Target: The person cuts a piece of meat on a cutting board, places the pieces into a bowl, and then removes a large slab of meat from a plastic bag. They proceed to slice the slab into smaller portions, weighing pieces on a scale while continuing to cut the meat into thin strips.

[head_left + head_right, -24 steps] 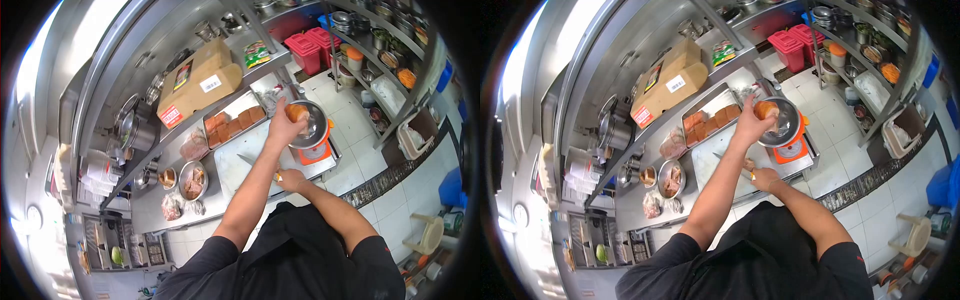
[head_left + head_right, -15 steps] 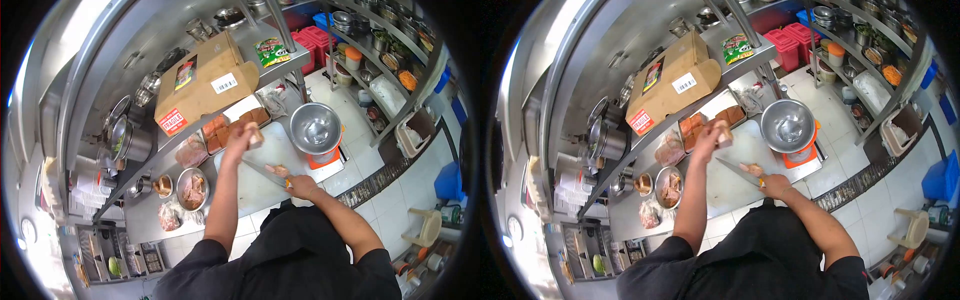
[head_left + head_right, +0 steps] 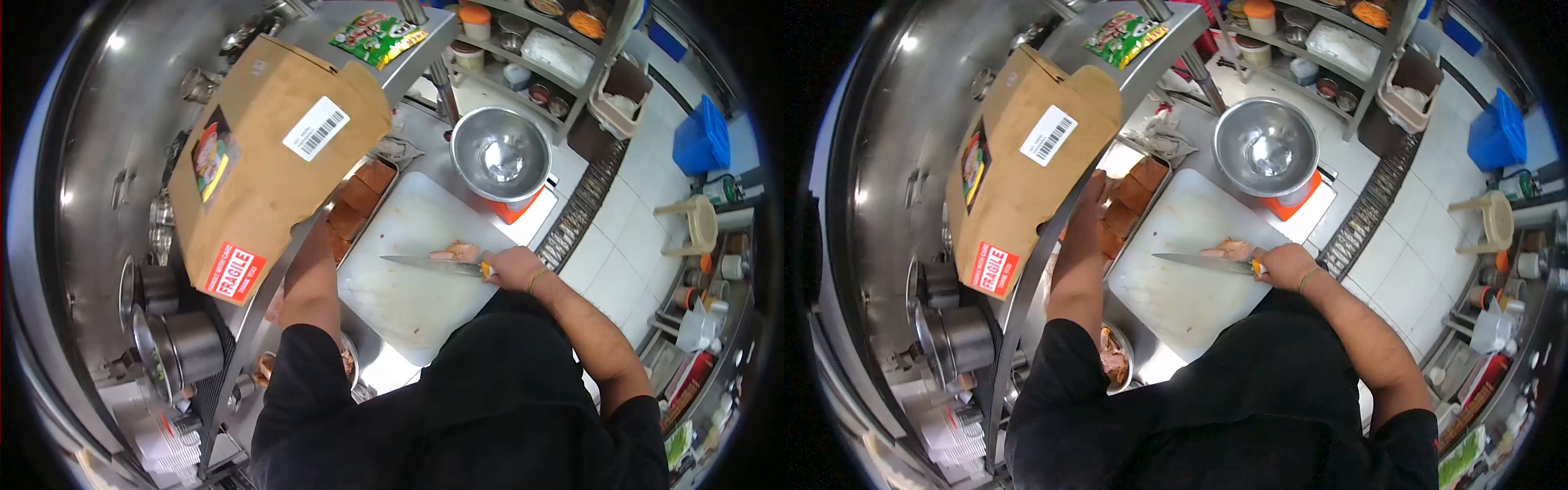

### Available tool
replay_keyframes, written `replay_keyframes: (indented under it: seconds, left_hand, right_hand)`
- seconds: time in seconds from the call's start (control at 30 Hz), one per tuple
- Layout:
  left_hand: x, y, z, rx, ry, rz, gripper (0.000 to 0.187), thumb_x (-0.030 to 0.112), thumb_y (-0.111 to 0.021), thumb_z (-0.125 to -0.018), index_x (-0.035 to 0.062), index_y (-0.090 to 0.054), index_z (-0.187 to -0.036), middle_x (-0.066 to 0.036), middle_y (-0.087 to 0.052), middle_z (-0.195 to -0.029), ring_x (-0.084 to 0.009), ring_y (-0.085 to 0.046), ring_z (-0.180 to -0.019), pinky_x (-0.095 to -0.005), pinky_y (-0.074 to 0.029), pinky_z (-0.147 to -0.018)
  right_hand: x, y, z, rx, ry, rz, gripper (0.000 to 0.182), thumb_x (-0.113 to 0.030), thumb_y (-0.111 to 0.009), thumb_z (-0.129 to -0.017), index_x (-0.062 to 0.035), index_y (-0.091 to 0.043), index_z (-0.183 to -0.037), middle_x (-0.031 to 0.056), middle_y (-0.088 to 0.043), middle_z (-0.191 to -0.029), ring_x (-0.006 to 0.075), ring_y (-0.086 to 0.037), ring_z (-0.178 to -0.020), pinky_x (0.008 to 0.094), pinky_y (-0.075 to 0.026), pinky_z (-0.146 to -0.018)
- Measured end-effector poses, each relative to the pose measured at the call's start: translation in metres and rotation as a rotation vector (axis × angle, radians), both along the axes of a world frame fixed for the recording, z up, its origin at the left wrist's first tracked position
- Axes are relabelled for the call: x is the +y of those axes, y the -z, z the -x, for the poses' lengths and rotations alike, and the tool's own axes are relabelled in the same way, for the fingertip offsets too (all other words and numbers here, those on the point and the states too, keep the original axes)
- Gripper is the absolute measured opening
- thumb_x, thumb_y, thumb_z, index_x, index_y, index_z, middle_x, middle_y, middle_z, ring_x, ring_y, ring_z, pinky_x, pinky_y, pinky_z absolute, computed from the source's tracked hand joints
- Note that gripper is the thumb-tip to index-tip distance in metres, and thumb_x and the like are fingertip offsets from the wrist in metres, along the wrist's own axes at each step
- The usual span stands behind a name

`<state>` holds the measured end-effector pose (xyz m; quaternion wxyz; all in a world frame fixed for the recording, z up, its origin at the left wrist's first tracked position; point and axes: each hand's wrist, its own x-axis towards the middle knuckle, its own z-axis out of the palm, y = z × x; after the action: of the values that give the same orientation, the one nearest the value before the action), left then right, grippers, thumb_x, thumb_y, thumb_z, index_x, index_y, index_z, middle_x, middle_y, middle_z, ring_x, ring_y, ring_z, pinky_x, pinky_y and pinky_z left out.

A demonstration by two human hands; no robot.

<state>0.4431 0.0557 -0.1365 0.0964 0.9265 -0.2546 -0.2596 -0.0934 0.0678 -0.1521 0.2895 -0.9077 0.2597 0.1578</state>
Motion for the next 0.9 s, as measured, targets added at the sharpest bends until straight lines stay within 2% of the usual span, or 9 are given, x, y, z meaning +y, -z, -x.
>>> replay_keyframes:
  seconds: [0.17, 0.2, 0.3, 0.33, 0.4, 0.5, 0.6, 0.73, 0.9]
  left_hand:
    - [0.013, 0.049, -0.001, -0.171, 0.041, -0.103, 0.057, 0.050, -0.069, -0.083, 0.0012, -0.071, -0.112, -0.014, -0.072, -0.104, -0.0244, -0.070, -0.085, -0.0422, -0.056, -0.073]
    - [0.011, 0.041, -0.011, 0.110, 0.048, -0.116, 0.065, 0.052, -0.071, -0.081, -0.0015, -0.069, -0.117, -0.017, -0.073, -0.107, -0.0276, -0.073, -0.090, -0.0428, -0.058, -0.076]
    - [0.018, 0.045, -0.003, 0.152, -0.079, 0.003, 0.068, 0.052, -0.070, -0.082, -0.0023, -0.066, -0.122, -0.020, -0.072, -0.106, -0.0288, -0.073, -0.090, -0.0423, -0.059, -0.074]
    - [0.015, 0.059, -0.024, 0.161, -0.075, -0.082, 0.084, 0.060, -0.070, -0.082, 0.0015, -0.057, -0.141, -0.024, -0.067, -0.129, -0.0339, -0.068, -0.116, -0.0513, -0.054, -0.099]
    - [0.023, -0.001, 0.035, -0.008, 0.023, -0.074, 0.098, 0.070, -0.068, -0.081, 0.0052, -0.047, -0.152, -0.025, -0.055, -0.147, -0.0365, -0.054, -0.136, -0.0595, -0.037, -0.114]
    - [0.021, 0.021, 0.043, -0.379, -0.051, -0.146, 0.121, 0.087, -0.061, -0.079, 0.0113, -0.026, -0.166, -0.023, -0.031, -0.169, -0.0393, -0.024, -0.159, -0.0700, -0.002, -0.125]
    - [0.037, -0.004, 0.073, -0.386, 0.021, 0.155, 0.095, 0.069, -0.063, -0.092, 0.0071, -0.039, -0.160, -0.025, -0.040, -0.163, -0.0413, -0.037, -0.151, -0.0607, -0.021, -0.123]
    - [0.100, 0.028, 0.138, -0.592, 0.093, 0.939, 0.062, 0.036, -0.067, -0.102, -0.0001, -0.052, -0.149, -0.027, -0.049, -0.155, -0.0418, -0.047, -0.143, -0.0494, -0.036, -0.119]
    - [0.153, 0.047, 0.327, -0.291, 0.162, 0.850, 0.057, 0.021, -0.075, -0.096, -0.0028, -0.052, -0.142, -0.025, -0.051, -0.148, -0.0412, -0.041, -0.146, -0.0525, -0.034, -0.120]
  right_hand:
    - [0.007, 0.004, 0.003, -0.028, 0.056, 0.022, 0.042, -0.043, -0.072, -0.095, -0.0116, -0.060, -0.122, 0.0144, -0.076, -0.088, 0.0371, -0.074, -0.085, 0.0496, -0.057, -0.076]
    - [0.006, 0.003, 0.002, -0.010, 0.056, 0.021, 0.042, -0.042, -0.072, -0.096, -0.0116, -0.060, -0.121, 0.0145, -0.076, -0.088, 0.0370, -0.074, -0.085, 0.0496, -0.057, -0.076]
    - [0.009, -0.001, 0.001, 0.025, 0.050, 0.005, 0.040, -0.041, -0.072, -0.096, -0.0114, -0.060, -0.120, 0.0145, -0.076, -0.089, 0.0368, -0.074, -0.086, 0.0494, -0.057, -0.076]
    - [0.008, 0.000, 0.000, 0.015, 0.046, -0.001, 0.040, -0.041, -0.072, -0.096, -0.0113, -0.060, -0.120, 0.0144, -0.076, -0.089, 0.0367, -0.074, -0.087, 0.0494, -0.057, -0.076]
    - [0.005, 0.002, 0.001, -0.015, 0.049, 0.001, 0.039, -0.040, -0.071, -0.096, -0.0109, -0.060, -0.120, 0.0144, -0.076, -0.089, 0.0367, -0.074, -0.087, 0.0493, -0.057, -0.077]
    - [0.013, 0.000, 0.008, -0.067, 0.056, -0.002, 0.037, -0.038, -0.071, -0.096, -0.0103, -0.060, -0.119, 0.0148, -0.075, -0.088, 0.0370, -0.074, -0.087, 0.0491, -0.057, -0.077]
    - [0.018, -0.014, 0.014, -0.116, 0.043, -0.027, 0.037, -0.038, -0.071, -0.096, -0.0094, -0.061, -0.117, 0.0168, -0.074, -0.087, 0.0389, -0.074, -0.086, 0.0497, -0.057, -0.076]
    - [0.018, -0.024, 0.049, -0.119, 0.205, -0.038, 0.042, -0.043, -0.073, -0.096, -0.0076, -0.062, -0.115, 0.0193, -0.073, -0.086, 0.0421, -0.072, -0.085, 0.0521, -0.056, -0.077]
    - [0.021, -0.013, 0.123, -0.104, 0.488, -0.149, 0.050, -0.050, -0.077, -0.092, -0.0047, -0.065, -0.111, 0.0227, -0.072, -0.085, 0.0446, -0.071, -0.083, 0.0521, -0.054, -0.076]
